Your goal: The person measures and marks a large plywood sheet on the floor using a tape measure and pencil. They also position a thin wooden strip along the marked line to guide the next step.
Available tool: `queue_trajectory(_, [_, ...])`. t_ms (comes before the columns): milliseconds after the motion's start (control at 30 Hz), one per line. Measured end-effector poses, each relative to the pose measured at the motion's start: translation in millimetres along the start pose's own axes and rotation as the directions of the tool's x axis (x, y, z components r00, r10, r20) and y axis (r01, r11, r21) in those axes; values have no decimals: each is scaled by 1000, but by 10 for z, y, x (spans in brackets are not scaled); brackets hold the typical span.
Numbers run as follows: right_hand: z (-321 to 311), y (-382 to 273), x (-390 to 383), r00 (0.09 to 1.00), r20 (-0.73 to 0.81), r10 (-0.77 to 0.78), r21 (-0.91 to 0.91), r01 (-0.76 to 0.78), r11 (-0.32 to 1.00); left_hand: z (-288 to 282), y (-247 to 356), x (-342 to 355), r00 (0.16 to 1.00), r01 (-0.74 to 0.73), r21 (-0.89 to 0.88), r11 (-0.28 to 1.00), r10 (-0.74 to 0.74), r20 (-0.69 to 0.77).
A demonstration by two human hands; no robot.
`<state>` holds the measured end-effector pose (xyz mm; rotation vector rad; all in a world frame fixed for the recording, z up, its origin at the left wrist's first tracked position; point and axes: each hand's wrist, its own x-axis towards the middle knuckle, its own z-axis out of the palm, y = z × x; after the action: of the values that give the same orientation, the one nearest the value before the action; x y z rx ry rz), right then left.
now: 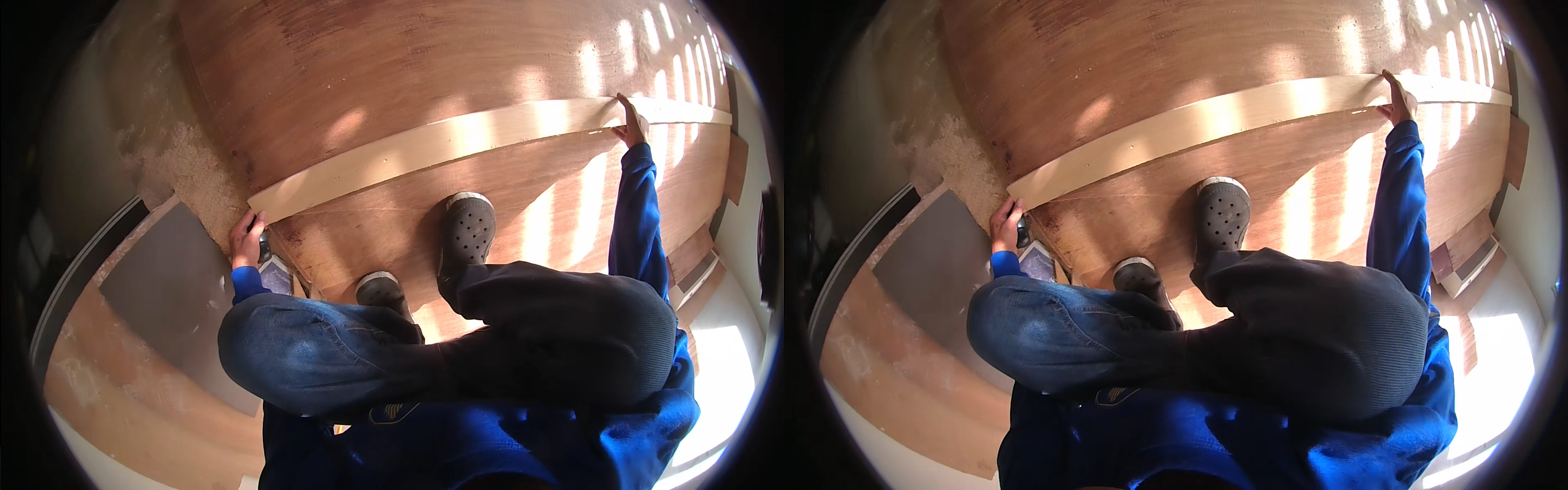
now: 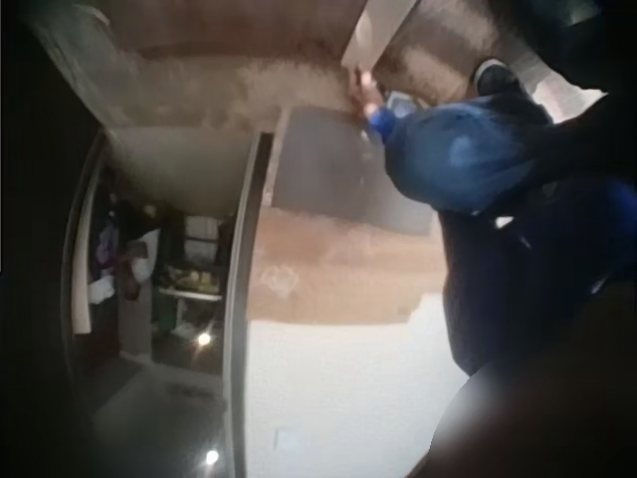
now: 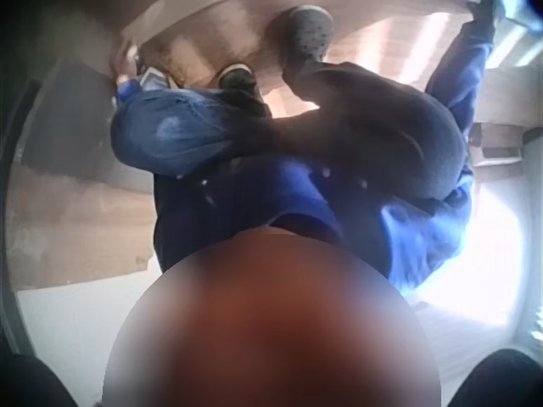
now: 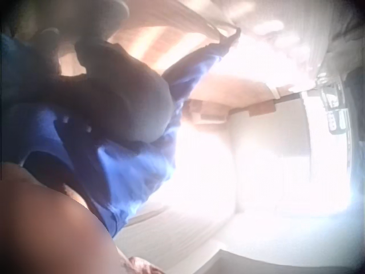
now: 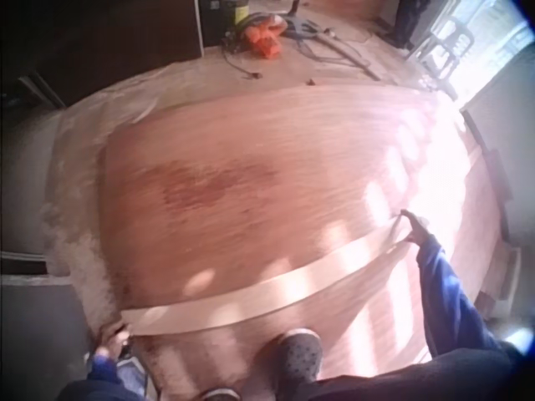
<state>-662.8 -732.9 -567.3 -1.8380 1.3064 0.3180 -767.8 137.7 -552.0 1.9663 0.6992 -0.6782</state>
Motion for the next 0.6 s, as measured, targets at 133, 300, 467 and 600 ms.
queue_trajectory(133, [2,14,11,995,-98,-10,57,15,998,-18,-73,100,998,-63,8,998,63,-9])
queue_trajectory(300, [51,-40,-45,995,-98,-19,62,25,998,-1,-16,142,986,-165,49,985,165,-6])
queue_trajectory(467, [39,-134,-91,989,-135,55,53,-48,997,-11,-12,166,995,-99,16,995,99,6])
queue_trajectory(600, [17,55,158,986,64,-154,64,150,987,-59,-147,168,985,-173,-7,985,173,11])
